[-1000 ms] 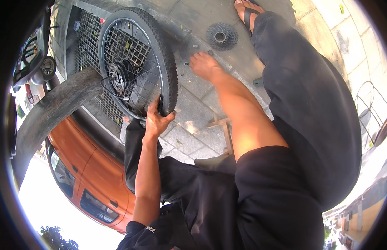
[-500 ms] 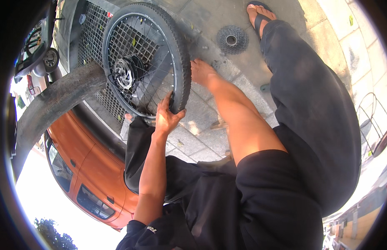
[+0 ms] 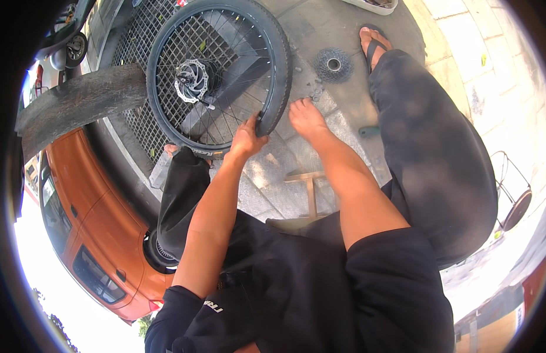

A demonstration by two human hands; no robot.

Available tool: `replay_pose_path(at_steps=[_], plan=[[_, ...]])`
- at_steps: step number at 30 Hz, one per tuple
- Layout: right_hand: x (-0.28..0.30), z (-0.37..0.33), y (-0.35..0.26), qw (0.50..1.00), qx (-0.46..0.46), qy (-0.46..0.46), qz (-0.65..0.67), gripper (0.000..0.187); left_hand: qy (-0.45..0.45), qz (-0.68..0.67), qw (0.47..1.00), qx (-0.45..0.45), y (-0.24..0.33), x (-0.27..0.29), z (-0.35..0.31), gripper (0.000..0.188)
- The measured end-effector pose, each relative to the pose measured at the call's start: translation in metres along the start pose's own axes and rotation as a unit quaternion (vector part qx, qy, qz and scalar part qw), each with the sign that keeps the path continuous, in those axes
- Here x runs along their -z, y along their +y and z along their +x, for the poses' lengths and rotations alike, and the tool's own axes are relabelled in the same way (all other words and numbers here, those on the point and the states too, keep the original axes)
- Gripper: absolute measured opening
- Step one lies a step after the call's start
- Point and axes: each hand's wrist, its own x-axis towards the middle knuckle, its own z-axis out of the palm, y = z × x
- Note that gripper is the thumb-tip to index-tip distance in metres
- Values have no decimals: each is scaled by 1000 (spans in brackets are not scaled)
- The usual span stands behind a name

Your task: The person assembles a bicycle wheel by hand, inserting small metal components into a hub and attaching a brake disc to the wheel. The person then places the assembled wheel on the ground.

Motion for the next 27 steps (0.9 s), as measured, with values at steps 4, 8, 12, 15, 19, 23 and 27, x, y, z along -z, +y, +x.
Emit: replay_pose_path(at_steps=[4,8,12,15,19,23,27], plan=[[-25,-23,-21,949,-191,-102,230,28,-2,1,998,-59,2,42,-36,84],[0,-38,15,856,-369,-124,340,28,1,-61,988,-143,31,137,-105,67],[-8,-32,58,852,-417,-16,317,29,163,-137,964,-158,36,178,-164,57],[-11,-21,68,882,-362,24,299,27,210,-165,957,-114,19,175,-164,52],[-26,-12,82,929,-273,-30,247,26,185,-48,972,-134,22,166,-148,48],[-31,-5,89,917,-310,-90,234,26,136,-55,976,-159,37,172,-135,50],[-15,3,85,931,-276,-83,223,25,146,-49,975,-163,33,172,-134,49]])
